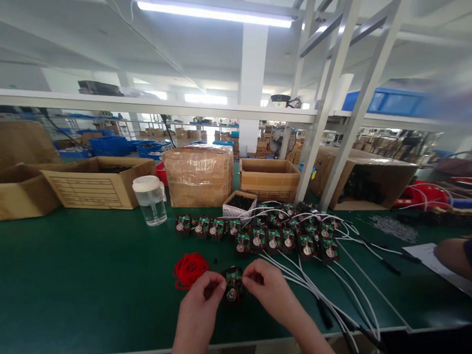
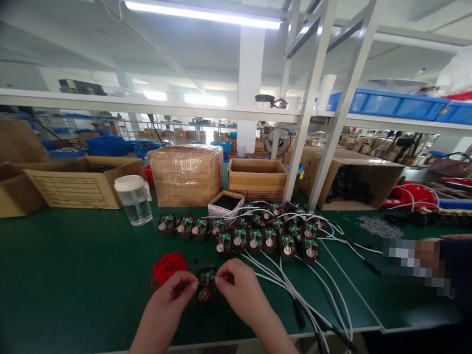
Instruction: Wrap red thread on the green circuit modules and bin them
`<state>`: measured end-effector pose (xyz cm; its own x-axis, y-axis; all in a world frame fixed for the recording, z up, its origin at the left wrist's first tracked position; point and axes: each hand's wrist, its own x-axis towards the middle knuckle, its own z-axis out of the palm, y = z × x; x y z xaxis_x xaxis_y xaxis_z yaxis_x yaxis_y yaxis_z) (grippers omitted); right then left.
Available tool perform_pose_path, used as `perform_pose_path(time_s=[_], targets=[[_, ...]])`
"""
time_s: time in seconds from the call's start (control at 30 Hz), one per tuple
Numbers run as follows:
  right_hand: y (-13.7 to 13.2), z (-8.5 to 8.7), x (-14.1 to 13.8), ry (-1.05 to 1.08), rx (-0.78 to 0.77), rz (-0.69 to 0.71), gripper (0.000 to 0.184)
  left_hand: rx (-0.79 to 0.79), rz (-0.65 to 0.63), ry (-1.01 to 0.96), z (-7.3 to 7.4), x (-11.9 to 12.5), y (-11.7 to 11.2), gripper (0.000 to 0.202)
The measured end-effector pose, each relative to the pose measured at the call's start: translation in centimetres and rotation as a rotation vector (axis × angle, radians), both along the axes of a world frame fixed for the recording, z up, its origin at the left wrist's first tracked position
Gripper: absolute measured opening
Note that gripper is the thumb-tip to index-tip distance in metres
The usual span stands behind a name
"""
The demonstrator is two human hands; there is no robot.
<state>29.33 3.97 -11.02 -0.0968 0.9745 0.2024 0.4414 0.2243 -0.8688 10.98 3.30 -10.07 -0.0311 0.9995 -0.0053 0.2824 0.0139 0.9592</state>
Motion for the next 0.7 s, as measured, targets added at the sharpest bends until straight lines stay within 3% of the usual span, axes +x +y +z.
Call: perform_pose_path(time_s=[0.43,0.7], targets=[[0.7,0.6,-0.4,-0.146,0.108,-0.008,0.011,-0.046,-0.109,-0.157,-1.5,-1.3,2.1,0.028],[0.6,0.7,-1.5,-0.321,0.191,-0.059,0.018,-0.042,-0.037,-0.061,-0.6,-1.4,2.8,0.025]])
